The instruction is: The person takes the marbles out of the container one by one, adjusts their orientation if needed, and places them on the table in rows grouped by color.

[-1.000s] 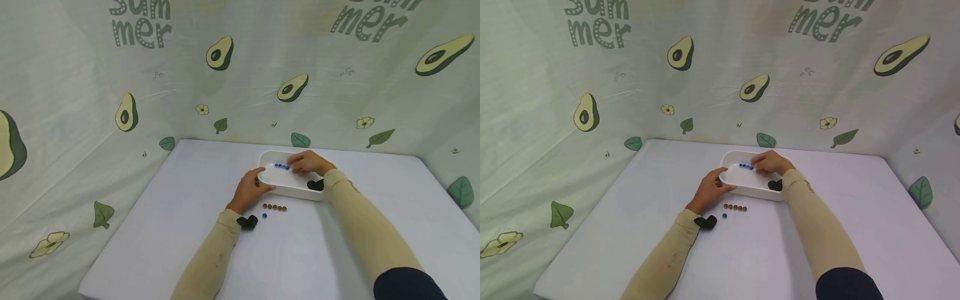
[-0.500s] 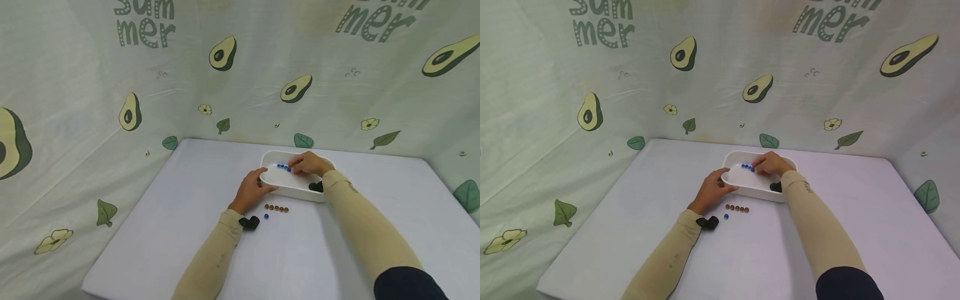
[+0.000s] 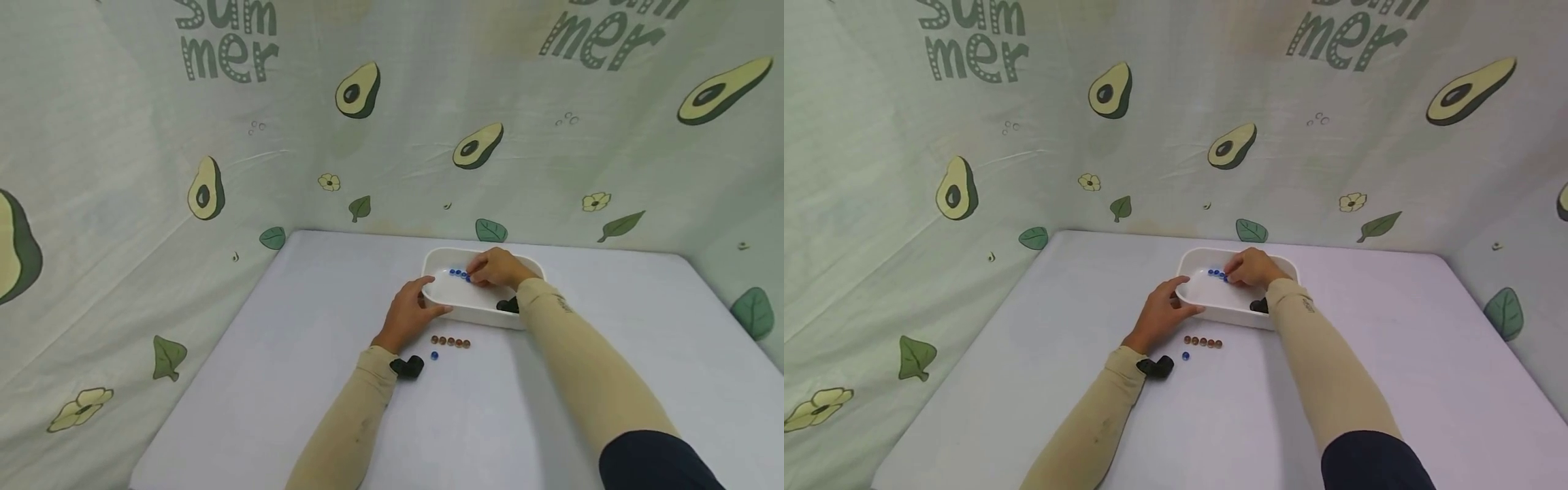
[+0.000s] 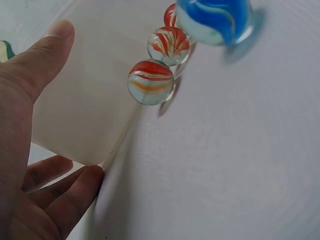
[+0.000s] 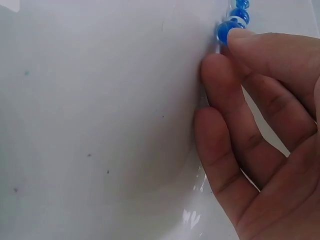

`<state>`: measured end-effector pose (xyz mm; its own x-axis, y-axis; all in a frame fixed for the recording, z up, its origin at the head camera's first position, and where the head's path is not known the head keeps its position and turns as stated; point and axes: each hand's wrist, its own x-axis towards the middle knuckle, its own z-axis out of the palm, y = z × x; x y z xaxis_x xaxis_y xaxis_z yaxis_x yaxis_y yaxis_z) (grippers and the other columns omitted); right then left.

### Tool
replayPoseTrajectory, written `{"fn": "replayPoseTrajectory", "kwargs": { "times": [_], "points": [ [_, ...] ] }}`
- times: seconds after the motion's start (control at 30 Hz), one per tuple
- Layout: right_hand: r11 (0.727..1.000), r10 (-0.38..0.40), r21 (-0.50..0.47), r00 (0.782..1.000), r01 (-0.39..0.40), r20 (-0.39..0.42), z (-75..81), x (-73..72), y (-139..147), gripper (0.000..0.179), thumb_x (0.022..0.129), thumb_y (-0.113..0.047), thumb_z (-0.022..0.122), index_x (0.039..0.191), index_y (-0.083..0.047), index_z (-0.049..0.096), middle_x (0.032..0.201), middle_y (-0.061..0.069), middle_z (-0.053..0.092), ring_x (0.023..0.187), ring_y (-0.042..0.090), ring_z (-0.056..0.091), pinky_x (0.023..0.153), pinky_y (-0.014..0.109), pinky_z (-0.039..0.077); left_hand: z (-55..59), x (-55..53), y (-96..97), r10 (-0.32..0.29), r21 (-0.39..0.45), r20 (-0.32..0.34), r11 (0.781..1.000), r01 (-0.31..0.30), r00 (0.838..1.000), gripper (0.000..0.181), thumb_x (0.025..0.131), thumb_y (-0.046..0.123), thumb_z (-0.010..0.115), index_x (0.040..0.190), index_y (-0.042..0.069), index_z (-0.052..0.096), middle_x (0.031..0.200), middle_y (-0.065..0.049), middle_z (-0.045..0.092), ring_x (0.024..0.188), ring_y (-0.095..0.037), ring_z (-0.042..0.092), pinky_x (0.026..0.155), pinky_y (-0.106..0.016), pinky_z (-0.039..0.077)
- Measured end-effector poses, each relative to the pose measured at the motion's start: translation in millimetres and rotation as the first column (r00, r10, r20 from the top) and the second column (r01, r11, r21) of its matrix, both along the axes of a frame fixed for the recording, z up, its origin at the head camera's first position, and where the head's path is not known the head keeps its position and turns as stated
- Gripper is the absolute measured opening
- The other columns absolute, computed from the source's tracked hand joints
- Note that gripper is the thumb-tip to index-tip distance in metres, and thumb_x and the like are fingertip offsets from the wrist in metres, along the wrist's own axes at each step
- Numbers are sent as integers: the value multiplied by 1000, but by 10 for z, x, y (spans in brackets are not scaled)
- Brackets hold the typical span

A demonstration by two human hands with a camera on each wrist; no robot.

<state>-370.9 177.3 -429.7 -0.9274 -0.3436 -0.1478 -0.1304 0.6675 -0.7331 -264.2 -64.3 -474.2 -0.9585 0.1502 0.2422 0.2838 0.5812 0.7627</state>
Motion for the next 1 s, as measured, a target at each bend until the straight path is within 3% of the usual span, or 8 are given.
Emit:
{"fn": "replayPoseTrajectory", "kwargs": {
  "times": [0.47,0.73,1.0],
  "points": [
    [999,-30,32,999,31,-20,12,92,44,18,86,-8,76,104,-5,76,97,5,72,82,19,60,72,30,49,5,33,69,3,5,34,1000,-3,999,77,81,49,82,146,19,52,133,-6,57,106,-17,58,89,-37,51],
    [999,-16,45,999,18,-51,-45,123,35,14,87,-8,75,101,-6,76,89,3,72,76,18,60,68,30,49,20,109,57,1,6,30,1000,-1,1000,79,81,50,81,146,17,51,131,-9,58,104,-17,57,89,-36,50],
    [999,-25,34,997,28,-76,43,136,51,13,89,-10,74,100,-4,76,90,5,72,82,20,62,72,32,50,22,64,58,10,3,23,1000,-10,1000,78,80,51,81,145,19,52,132,-7,58,105,-17,58,89,-36,50]
  ]
}}
